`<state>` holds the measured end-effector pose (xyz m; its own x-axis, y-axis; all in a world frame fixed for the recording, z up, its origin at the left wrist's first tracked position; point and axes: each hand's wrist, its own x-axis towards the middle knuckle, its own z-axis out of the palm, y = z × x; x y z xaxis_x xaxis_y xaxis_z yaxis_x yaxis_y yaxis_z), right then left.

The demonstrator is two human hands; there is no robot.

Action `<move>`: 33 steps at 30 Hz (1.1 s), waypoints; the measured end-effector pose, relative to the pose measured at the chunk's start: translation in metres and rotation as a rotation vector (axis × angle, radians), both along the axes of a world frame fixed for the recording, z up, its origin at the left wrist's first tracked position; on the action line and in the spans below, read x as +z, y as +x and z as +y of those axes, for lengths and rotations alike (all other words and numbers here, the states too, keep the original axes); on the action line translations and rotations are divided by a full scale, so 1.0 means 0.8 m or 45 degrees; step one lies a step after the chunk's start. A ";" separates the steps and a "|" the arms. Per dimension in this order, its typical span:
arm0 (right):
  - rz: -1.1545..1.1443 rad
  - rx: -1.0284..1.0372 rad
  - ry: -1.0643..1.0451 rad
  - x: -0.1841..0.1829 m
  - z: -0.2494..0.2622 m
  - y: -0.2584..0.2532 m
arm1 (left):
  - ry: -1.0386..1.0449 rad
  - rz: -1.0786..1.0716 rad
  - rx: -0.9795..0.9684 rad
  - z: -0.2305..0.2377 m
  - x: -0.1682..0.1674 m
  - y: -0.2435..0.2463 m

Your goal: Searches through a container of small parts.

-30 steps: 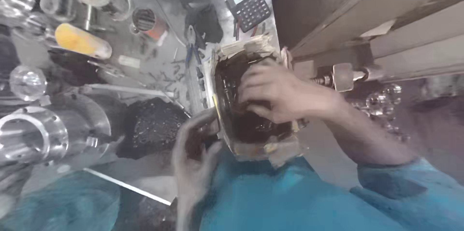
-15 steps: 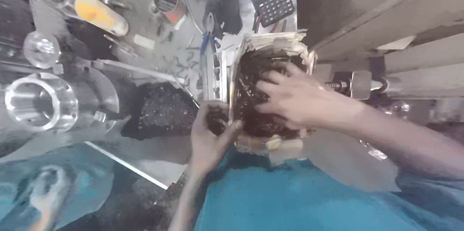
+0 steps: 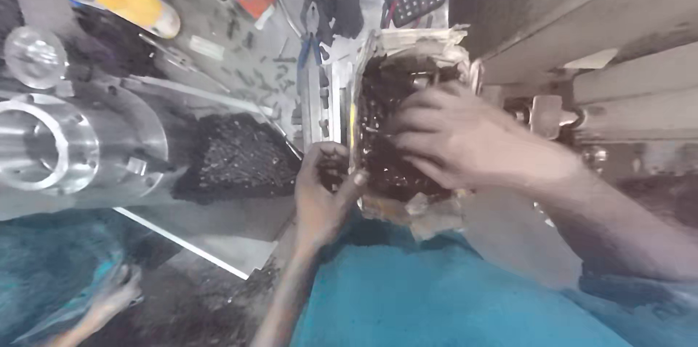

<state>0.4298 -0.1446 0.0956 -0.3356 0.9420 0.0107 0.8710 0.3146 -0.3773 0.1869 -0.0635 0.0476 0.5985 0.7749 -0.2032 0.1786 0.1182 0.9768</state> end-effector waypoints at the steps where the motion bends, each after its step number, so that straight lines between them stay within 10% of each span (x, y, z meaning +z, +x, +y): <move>1: -0.010 0.051 -0.032 -0.011 0.006 -0.013 | 0.029 -0.018 0.012 -0.001 -0.001 0.001; 33: -0.247 0.053 -0.132 -0.021 0.039 -0.047 | 0.056 -0.075 0.104 -0.005 -0.008 -0.001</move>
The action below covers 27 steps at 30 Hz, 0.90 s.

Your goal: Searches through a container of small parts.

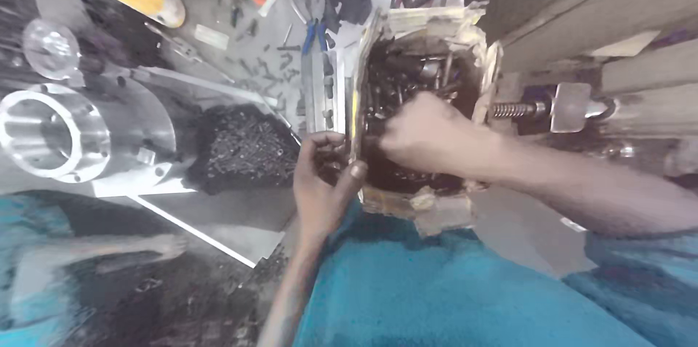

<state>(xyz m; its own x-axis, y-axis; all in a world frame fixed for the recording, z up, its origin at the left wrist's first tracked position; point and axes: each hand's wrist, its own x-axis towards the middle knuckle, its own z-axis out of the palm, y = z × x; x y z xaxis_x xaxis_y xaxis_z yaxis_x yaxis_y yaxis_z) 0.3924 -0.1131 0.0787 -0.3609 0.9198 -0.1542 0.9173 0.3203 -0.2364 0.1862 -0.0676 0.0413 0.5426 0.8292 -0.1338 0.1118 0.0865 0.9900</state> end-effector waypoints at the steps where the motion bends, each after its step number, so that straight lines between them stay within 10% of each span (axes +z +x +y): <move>1: 0.005 -0.014 -0.073 0.006 0.004 0.007 | -0.012 0.005 0.009 0.000 0.000 0.001; 9: 0.863 -0.302 0.205 0.013 -0.023 0.064 | 0.377 -0.242 -0.080 0.008 0.011 0.002; 18: 1.150 -0.219 0.236 0.036 -0.024 0.038 | 1.088 0.053 -0.174 0.019 0.076 0.028; 27: 0.324 -0.182 0.360 -0.017 -0.040 0.046 | 0.655 0.244 0.101 0.051 -0.001 -0.120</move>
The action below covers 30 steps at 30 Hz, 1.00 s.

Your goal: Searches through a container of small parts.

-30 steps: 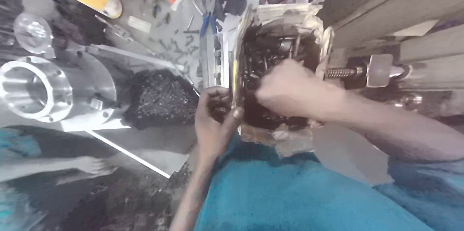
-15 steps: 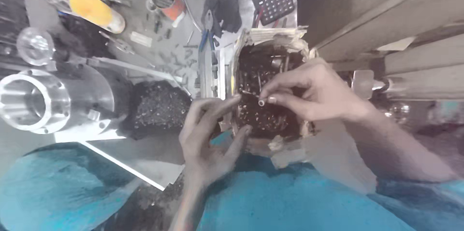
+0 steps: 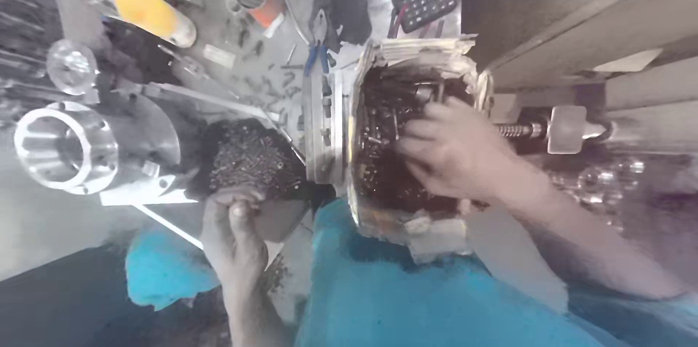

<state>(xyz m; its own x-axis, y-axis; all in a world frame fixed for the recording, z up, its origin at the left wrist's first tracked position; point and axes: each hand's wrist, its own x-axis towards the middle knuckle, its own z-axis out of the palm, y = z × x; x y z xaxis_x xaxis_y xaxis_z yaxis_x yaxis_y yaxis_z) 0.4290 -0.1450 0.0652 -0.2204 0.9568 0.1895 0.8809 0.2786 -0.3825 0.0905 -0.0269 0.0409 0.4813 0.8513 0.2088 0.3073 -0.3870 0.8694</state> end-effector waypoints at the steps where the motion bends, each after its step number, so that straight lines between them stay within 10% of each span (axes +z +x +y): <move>1: -0.058 0.061 -0.049 -0.003 0.000 -0.007 | -0.052 0.044 0.022 -0.007 -0.013 -0.017; 11: -0.296 0.344 -0.630 0.018 0.020 -0.020 | -0.278 0.264 0.169 -0.064 -0.044 -0.073; 20: 0.041 0.333 -0.412 0.045 -0.002 0.020 | -0.315 0.252 0.252 -0.069 -0.057 -0.093; 30: -0.206 0.150 -0.710 0.037 0.026 0.000 | -0.295 0.322 0.370 -0.069 -0.047 -0.087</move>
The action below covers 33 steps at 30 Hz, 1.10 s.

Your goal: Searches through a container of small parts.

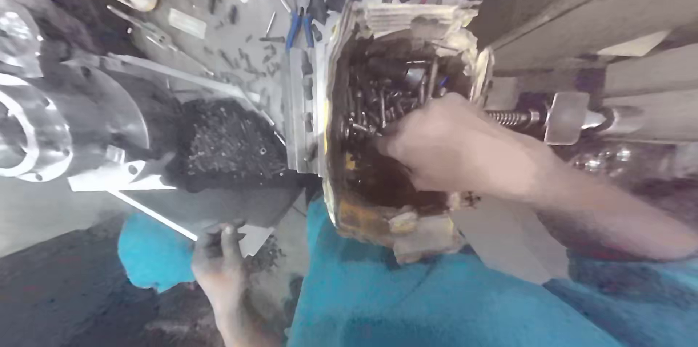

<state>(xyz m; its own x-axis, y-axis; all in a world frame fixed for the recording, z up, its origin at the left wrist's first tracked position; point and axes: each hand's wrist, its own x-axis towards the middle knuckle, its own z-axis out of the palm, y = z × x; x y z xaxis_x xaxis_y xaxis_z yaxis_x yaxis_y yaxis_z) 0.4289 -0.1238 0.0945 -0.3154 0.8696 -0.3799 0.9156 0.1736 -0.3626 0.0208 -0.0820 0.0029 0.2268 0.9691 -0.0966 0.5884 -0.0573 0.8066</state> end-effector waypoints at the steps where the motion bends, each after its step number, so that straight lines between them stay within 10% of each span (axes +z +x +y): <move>1: -0.016 -0.033 0.000 -0.001 -0.002 0.004 | -0.004 0.009 0.004 -0.001 0.001 0.000; 20: 0.099 -0.048 0.321 -0.013 -0.029 0.014 | -0.071 0.026 0.213 -0.002 0.000 -0.003; 33: -0.069 0.093 -0.257 0.014 -0.010 -0.027 | -0.103 0.022 0.115 0.025 -0.001 0.019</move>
